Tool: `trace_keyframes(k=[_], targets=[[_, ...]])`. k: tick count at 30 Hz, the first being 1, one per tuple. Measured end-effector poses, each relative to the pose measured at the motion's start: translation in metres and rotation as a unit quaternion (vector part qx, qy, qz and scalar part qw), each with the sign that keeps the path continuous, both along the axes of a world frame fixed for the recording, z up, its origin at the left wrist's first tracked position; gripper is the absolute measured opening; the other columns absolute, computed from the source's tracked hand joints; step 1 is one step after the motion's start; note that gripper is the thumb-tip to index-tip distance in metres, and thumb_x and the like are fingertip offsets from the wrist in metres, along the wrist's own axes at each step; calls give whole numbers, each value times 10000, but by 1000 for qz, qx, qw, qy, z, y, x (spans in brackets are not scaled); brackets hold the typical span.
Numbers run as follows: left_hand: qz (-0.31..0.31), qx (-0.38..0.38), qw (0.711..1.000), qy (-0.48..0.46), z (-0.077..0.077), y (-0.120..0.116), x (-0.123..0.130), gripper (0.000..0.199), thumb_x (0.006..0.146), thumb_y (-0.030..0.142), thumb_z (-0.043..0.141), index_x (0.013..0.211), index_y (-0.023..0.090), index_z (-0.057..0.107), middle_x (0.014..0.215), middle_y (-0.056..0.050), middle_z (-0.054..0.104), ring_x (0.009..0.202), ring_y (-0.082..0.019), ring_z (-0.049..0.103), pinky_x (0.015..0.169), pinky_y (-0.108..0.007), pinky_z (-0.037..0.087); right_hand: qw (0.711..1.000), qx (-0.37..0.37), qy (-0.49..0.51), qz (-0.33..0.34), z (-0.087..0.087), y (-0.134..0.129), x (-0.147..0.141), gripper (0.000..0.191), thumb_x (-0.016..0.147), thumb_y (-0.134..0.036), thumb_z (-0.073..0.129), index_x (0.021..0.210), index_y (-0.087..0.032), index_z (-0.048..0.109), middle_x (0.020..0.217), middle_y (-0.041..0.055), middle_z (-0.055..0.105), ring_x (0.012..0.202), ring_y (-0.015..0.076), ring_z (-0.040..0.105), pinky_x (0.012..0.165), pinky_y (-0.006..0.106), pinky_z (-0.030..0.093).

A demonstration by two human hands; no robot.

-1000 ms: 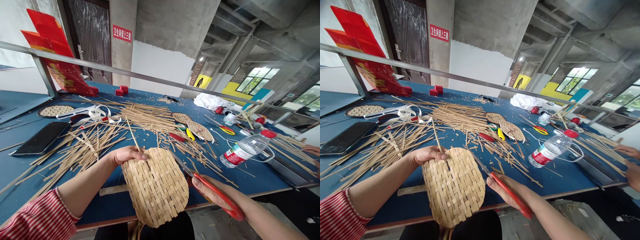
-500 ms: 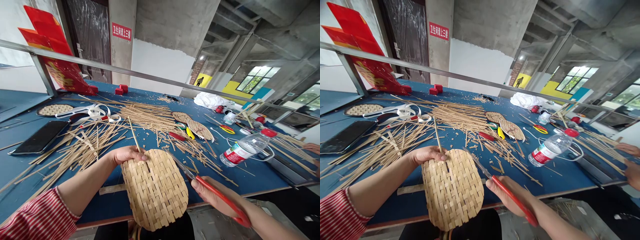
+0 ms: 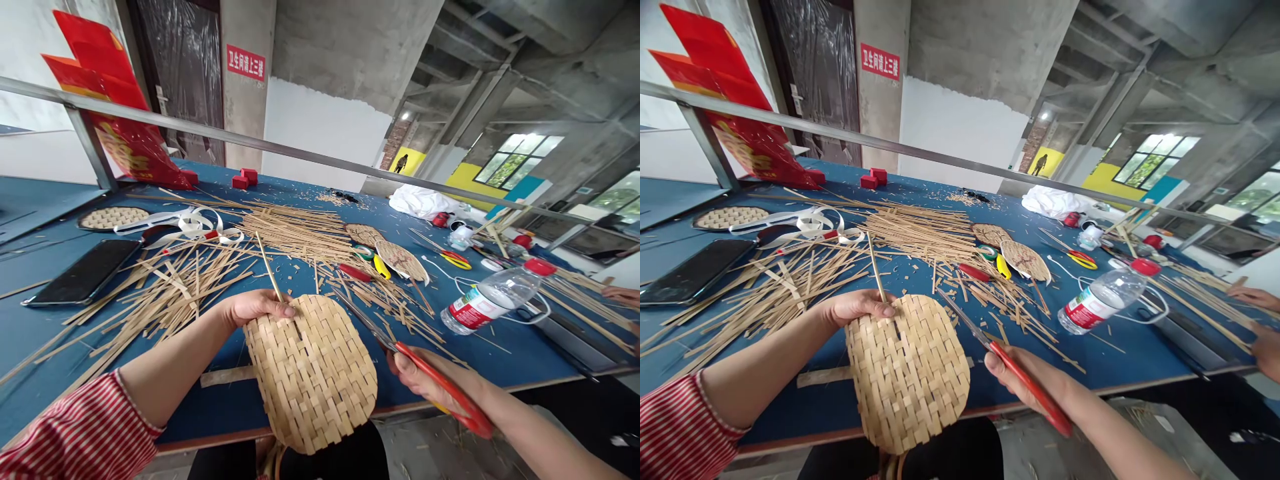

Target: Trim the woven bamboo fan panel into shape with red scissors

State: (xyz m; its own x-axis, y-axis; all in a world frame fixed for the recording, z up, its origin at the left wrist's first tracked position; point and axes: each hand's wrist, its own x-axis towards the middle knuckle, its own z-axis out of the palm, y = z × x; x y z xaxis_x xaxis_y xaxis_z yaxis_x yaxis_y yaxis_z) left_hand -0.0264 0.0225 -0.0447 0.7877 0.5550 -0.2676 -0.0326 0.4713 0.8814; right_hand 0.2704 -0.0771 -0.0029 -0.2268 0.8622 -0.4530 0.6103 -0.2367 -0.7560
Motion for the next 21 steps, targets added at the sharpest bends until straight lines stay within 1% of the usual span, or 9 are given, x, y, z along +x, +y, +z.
trace_keyframes(k=[3, 5, 7, 10, 12, 15, 17, 19, 21], targets=[[64, -28, 997, -42, -3, 2, 1, 181, 629, 227, 646, 765, 109, 626, 700, -49, 671, 612, -160, 615, 618, -265, 463, 994, -71, 72, -46, -5, 2, 2, 529, 619, -720, 390, 591, -193, 353, 493, -77, 274, 406, 48, 197, 376, 190, 151], [123, -47, 988, -81, -4, 4, 3, 211, 652, 237, 633, 816, 104, 616, 748, -67, 675, 668, -177, 624, 671, -290, 472, 982, -69, 142, -100, -7, 4, -1, 495, 656, -678, 409, 632, -184, 397, 490, -83, 290, 391, 36, 216, 369, 166, 156], [175, -53, 976, -120, -4, 4, 6, 251, 679, 260, 613, 877, 107, 601, 804, -76, 672, 736, -190, 623, 716, -307, 472, 961, -43, 228, -149, -8, 8, -6, 427, 680, -605, 473, 669, -179, 434, 484, -87, 305, 381, 30, 240, 364, 153, 187], [233, -38, 957, -169, -2, 3, 12, 293, 704, 286, 588, 963, 151, 563, 869, -61, 658, 801, -195, 611, 749, -324, 469, 935, 43, 307, -173, -10, 18, -13, 330, 706, -488, 539, 630, -183, 442, 472, -78, 353, 378, 39, 311, 365, 164, 274], [262, -34, 947, -185, 0, 1, 15, 305, 708, 298, 584, 984, 175, 543, 885, -52, 648, 819, -193, 605, 748, -326, 472, 922, 109, 316, -195, -13, 27, -18, 272, 698, -420, 581, 622, -190, 457, 503, -56, 429, 429, 69, 419, 405, 192, 362], [290, -49, 938, -182, 4, -4, 20, 316, 726, 334, 563, 997, 175, 524, 896, -62, 633, 833, -199, 598, 744, -337, 478, 909, 183, 278, -252, -17, 40, -24, 204, 652, -359, 640, 671, -204, 510, 600, -20, 537, 569, 130, 545, 520, 252, 466], [305, -63, 933, -179, 7, -9, 24, 322, 747, 352, 534, 1016, 176, 511, 907, -66, 623, 839, -204, 595, 745, -353, 480, 900, 197, 276, -274, -19, 46, -29, 192, 638, -344, 654, 708, -210, 536, 659, -7, 573, 638, 152, 579, 602, 285, 497], [316, -70, 928, -185, 9, -14, 30, 336, 760, 355, 516, 1049, 185, 491, 937, -67, 610, 858, -207, 588, 758, -364, 476, 887, 193, 320, -273, -19, 50, -34, 182, 634, -323, 660, 729, -219, 545, 687, -10, 586, 667, 159, 593, 644, 298, 506], [317, -71, 925, -198, 11, -20, 36, 369, 761, 347, 519, 1095, 201, 461, 983, -65, 595, 892, -207, 576, 781, -368, 467, 866, 199, 371, -270, -17, 52, -40, 194, 620, -290, 671, 755, -227, 546, 709, -23, 593, 697, 158, 600, 651, 288, 507]])
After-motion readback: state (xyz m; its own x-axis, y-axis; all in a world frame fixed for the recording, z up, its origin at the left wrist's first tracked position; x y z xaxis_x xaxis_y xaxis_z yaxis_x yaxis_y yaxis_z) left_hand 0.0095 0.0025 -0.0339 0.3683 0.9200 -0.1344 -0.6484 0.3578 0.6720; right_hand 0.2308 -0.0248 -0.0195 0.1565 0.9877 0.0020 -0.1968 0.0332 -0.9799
